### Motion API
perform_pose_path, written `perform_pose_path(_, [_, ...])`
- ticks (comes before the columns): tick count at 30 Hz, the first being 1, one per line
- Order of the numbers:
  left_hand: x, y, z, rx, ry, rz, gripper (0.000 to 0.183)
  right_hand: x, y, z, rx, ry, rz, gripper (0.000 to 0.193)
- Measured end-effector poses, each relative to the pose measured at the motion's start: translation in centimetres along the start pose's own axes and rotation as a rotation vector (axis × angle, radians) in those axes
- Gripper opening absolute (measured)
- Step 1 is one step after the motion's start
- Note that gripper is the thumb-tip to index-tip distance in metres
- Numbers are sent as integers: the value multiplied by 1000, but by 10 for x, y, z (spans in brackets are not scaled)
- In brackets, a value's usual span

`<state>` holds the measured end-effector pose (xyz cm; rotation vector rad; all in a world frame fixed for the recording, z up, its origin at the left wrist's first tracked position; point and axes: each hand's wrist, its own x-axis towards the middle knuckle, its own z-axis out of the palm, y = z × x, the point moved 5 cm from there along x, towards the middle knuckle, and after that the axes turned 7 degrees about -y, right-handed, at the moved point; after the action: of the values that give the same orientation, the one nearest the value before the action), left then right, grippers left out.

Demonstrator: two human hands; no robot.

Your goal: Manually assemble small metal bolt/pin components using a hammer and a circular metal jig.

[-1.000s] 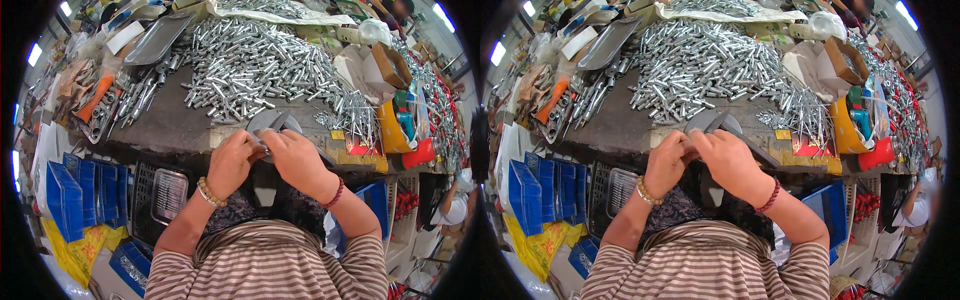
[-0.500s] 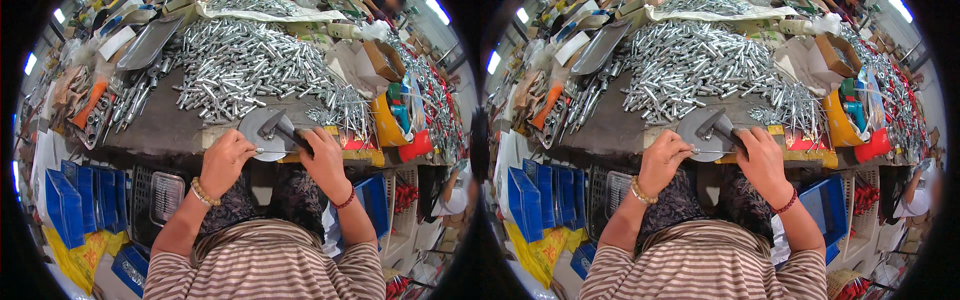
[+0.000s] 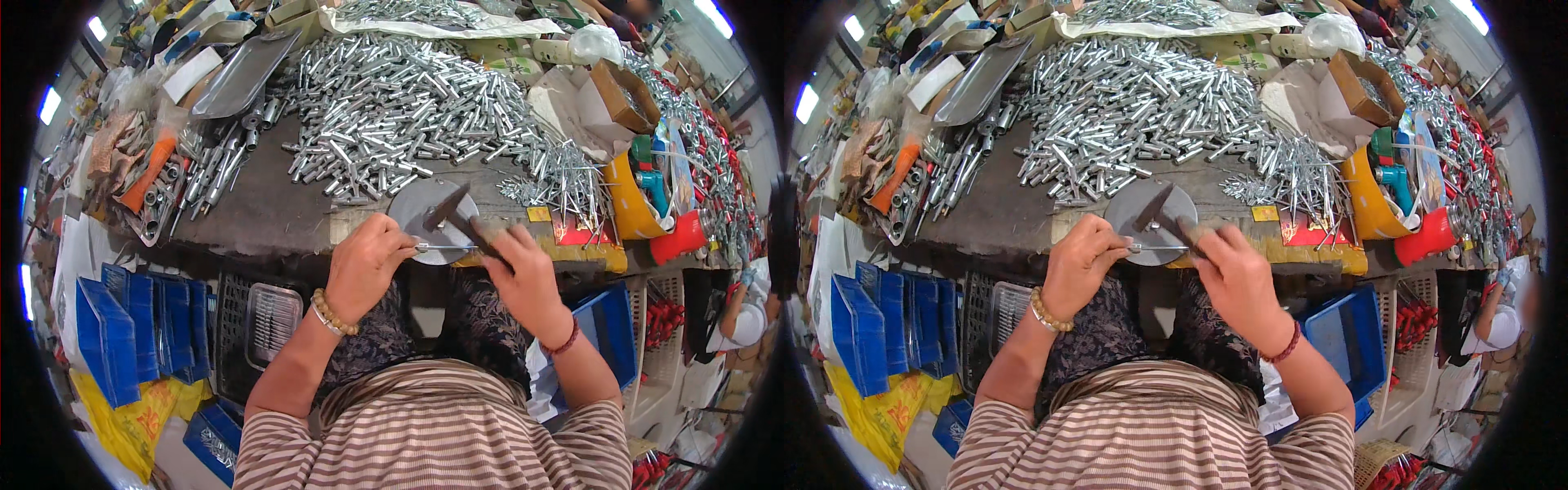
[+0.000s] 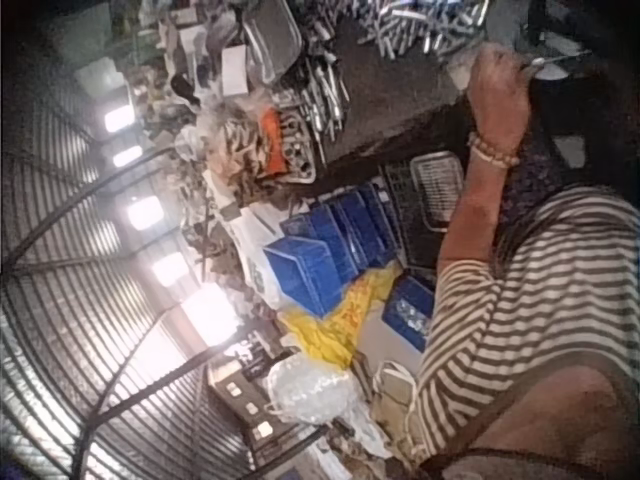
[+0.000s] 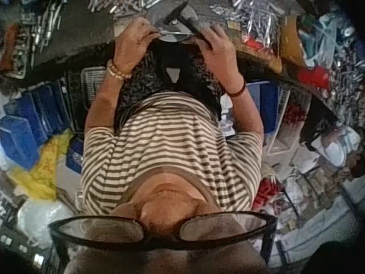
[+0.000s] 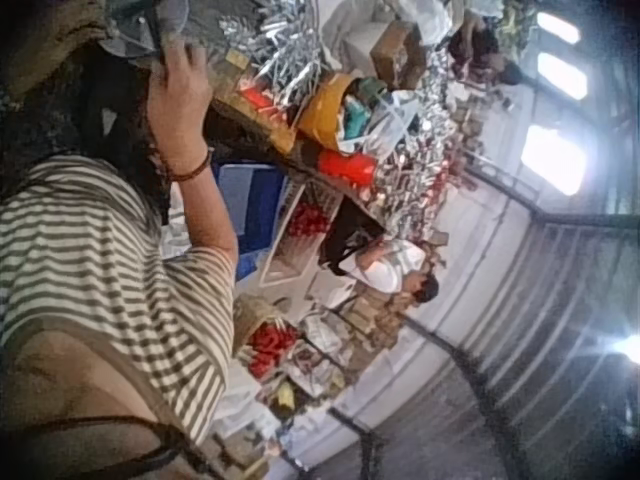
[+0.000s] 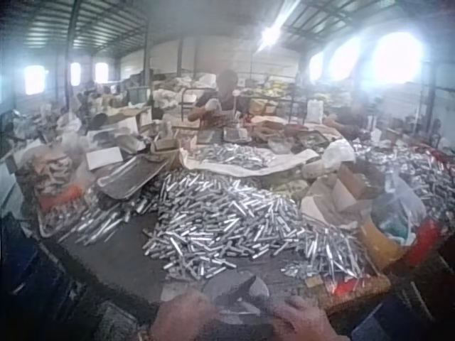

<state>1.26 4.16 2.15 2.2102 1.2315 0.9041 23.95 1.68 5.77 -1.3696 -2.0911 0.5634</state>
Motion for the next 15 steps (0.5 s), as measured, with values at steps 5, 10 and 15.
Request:
perform_pose_path(5, [1, 1, 0, -13, 14, -1, 15, 21, 14, 0, -293, 14, -131, 31])
perform_pose_path(10, [-3, -2, 3, -11, 32, -26, 18, 6, -6, 22, -381, -63, -135, 14])
perform_pose_path(15, [-7, -1, 3, -73, 37, -60, 30, -5, -17, 28, -224, -121, -57, 14])
